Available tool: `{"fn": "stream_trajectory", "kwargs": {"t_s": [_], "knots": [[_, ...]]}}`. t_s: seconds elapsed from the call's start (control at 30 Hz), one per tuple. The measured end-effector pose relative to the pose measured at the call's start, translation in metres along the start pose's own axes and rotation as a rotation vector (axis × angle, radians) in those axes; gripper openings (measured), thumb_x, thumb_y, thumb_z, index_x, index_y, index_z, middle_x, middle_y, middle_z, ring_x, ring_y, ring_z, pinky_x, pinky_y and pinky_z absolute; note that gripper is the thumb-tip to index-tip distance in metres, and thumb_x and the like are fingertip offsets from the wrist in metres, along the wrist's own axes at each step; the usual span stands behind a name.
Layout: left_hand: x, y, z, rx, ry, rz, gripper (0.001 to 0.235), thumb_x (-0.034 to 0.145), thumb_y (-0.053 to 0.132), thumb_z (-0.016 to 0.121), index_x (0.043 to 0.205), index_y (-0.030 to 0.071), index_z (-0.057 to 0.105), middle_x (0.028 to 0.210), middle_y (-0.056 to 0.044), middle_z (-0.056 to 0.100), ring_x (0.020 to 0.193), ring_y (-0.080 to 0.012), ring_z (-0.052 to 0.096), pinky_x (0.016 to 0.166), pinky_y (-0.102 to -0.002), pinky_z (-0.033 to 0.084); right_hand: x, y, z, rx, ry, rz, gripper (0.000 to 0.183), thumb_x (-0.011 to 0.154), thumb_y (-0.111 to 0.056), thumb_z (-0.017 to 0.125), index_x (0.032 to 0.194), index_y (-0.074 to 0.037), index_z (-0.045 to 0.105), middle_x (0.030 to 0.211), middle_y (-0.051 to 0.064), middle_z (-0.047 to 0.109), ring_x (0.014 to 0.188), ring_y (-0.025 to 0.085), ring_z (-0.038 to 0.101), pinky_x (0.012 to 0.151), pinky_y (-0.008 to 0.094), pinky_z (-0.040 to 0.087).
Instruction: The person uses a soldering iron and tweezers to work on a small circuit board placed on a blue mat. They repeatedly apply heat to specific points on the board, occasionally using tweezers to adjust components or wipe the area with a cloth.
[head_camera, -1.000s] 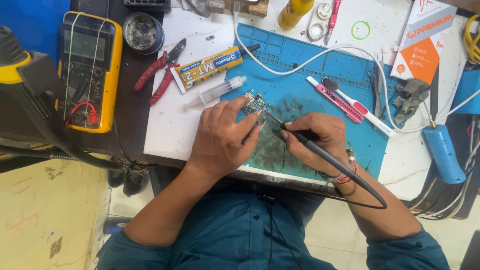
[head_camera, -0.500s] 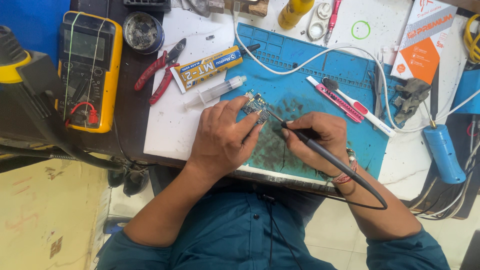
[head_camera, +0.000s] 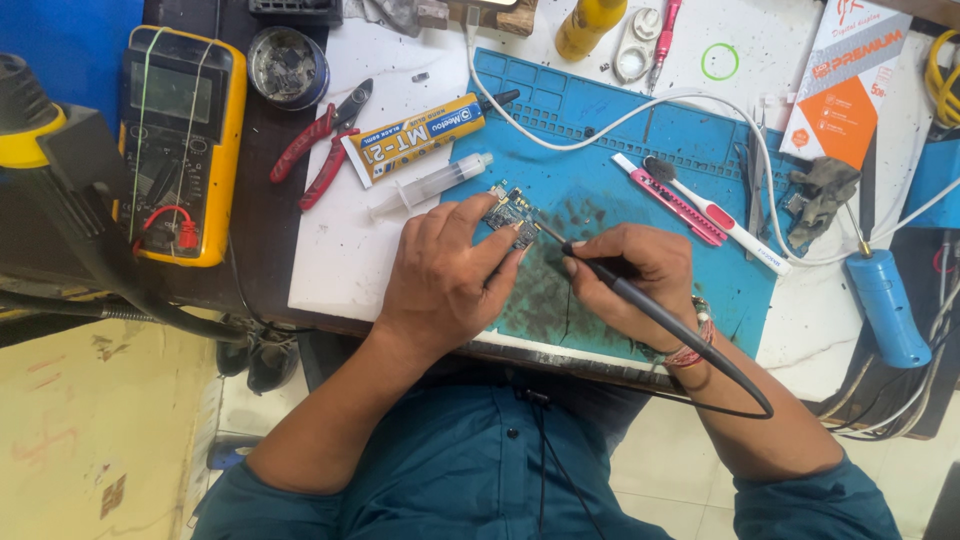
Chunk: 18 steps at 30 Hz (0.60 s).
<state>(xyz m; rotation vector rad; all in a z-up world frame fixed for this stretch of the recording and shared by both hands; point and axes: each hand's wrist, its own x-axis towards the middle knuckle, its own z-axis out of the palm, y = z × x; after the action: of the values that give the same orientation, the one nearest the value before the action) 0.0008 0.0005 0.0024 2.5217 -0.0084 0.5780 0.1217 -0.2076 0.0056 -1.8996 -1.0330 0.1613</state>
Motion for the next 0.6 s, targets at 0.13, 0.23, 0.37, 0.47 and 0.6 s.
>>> {"fn": "stream_trajectory", "kwargs": {"t_s": [0.13, 0.23, 0.37, 0.47, 0.6], "knots": [[0.0002, 0.0000, -0.0002, -0.004, 0.002, 0.000, 0.025, 0.092, 0.023, 0.076, 0.112, 0.007, 0.074, 0.130, -0.015, 0.061, 0.116, -0.0306, 0.059, 0.095, -0.042, 0.045, 0.0005, 0.0000, -0.0001, 0.014, -0.011, -0.019, 0.015, 0.081, -0.001, 0.082, 0.092, -0.001, 0.072, 0.083, 0.009, 0.073, 0.064, 0.011, 0.068, 0.057, 0.023, 0.050], [0.0003, 0.0001, -0.0001, -0.006, 0.003, -0.001, 0.025, 0.092, 0.023, 0.076, 0.111, 0.007, 0.074, 0.131, -0.015, 0.061, 0.116, -0.0306, 0.059, 0.095, -0.042, 0.045, 0.0007, 0.0001, 0.0005, 0.013, -0.007, -0.006, 0.015, 0.081, -0.001, 0.082, 0.092, -0.001, 0.072, 0.082, 0.009, 0.073, 0.064, 0.011, 0.068, 0.057, 0.023, 0.050], [-0.0001, -0.0001, -0.0003, -0.002, 0.008, -0.001, 0.025, 0.092, 0.023, 0.077, 0.112, 0.007, 0.075, 0.131, -0.015, 0.061, 0.117, -0.0311, 0.059, 0.095, -0.042, 0.045, 0.0009, -0.0001, 0.0004, 0.014, -0.010, -0.004, 0.016, 0.080, -0.001, 0.082, 0.092, -0.001, 0.071, 0.083, 0.009, 0.074, 0.064, 0.011, 0.069, 0.057, 0.024, 0.051], [-0.0005, -0.0003, 0.0003, -0.001, 0.005, -0.001, 0.025, 0.092, 0.023, 0.077, 0.112, 0.008, 0.075, 0.131, -0.015, 0.061, 0.117, -0.0315, 0.059, 0.095, -0.043, 0.045, 0.0002, -0.0001, 0.0010, 0.002, -0.004, -0.008, 0.016, 0.081, 0.000, 0.082, 0.092, -0.001, 0.071, 0.084, 0.009, 0.074, 0.065, 0.012, 0.069, 0.058, 0.024, 0.051], [-0.0004, -0.0003, 0.0003, 0.003, 0.004, 0.000, 0.025, 0.091, 0.023, 0.077, 0.112, 0.008, 0.075, 0.130, -0.016, 0.061, 0.117, -0.0318, 0.059, 0.095, -0.043, 0.046, 0.0010, 0.0001, 0.0016, 0.000, 0.000, -0.020, 0.016, 0.081, -0.001, 0.083, 0.093, -0.001, 0.072, 0.084, 0.009, 0.074, 0.066, 0.012, 0.070, 0.058, 0.024, 0.052]]}}
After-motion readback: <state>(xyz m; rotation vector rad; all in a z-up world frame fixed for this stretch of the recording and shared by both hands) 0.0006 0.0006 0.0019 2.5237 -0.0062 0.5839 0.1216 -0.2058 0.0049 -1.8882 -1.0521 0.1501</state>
